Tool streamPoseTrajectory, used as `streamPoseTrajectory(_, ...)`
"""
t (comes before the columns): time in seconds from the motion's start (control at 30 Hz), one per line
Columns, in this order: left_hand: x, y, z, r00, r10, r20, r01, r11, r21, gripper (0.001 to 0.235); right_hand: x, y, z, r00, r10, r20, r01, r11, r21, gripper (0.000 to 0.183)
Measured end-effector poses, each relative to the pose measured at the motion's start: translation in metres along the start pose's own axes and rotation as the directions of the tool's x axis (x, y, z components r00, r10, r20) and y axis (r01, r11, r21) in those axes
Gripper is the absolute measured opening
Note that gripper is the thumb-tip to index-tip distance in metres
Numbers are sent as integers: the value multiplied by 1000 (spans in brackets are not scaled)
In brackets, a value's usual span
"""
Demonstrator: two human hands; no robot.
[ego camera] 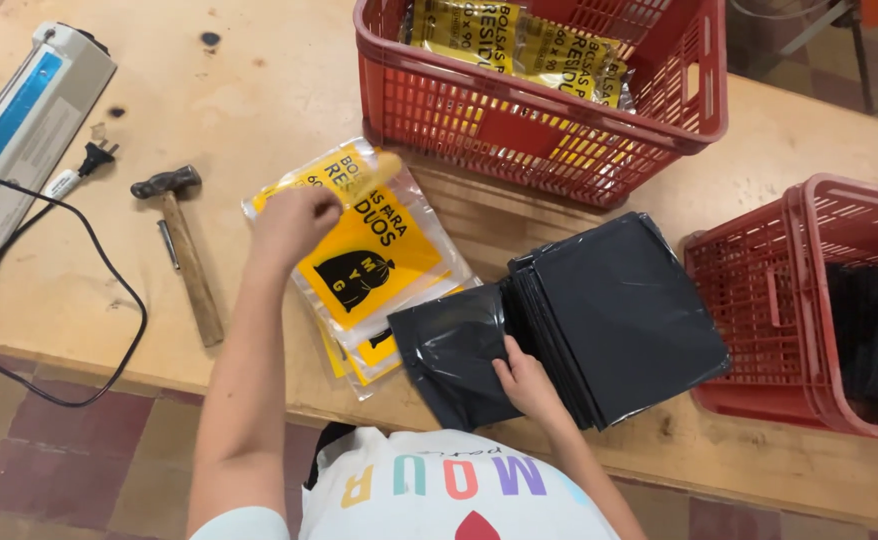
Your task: Packaging stacks of black plastic bags into yellow plastic sleeves and sorting them into crates.
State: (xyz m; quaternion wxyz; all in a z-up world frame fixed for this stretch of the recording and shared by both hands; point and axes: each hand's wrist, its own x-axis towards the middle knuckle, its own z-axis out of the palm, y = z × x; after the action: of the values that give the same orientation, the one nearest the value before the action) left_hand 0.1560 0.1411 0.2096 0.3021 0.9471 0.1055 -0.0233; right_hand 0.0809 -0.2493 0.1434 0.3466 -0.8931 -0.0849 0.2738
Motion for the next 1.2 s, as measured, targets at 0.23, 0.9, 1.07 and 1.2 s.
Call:
streamPoseTrajectory(0.23, -35, 42, 5, 993, 112, 36, -115, 989, 92, 17, -6, -19, -10, 999, -33, -7, 33, 996, 82, 51)
streamPoseTrajectory(0.9, -55, -50, 200, 986, -37, -161, 52, 994, 91, 6, 38, -7, 16, 985, -100, -138, 144, 922, 359, 58)
streamPoseTrajectory(1.07, -57, -45, 208, 956, -11, -294, 90, 962, 256, 25, 9, -39, -4, 987, -144, -76, 160, 946, 281, 52)
streamPoseTrajectory(1.2, -50, -48, 220, 874, 116, -472, 84, 920, 382, 22, 1, -40, -11, 985, -161, -66, 173, 952, 253, 52)
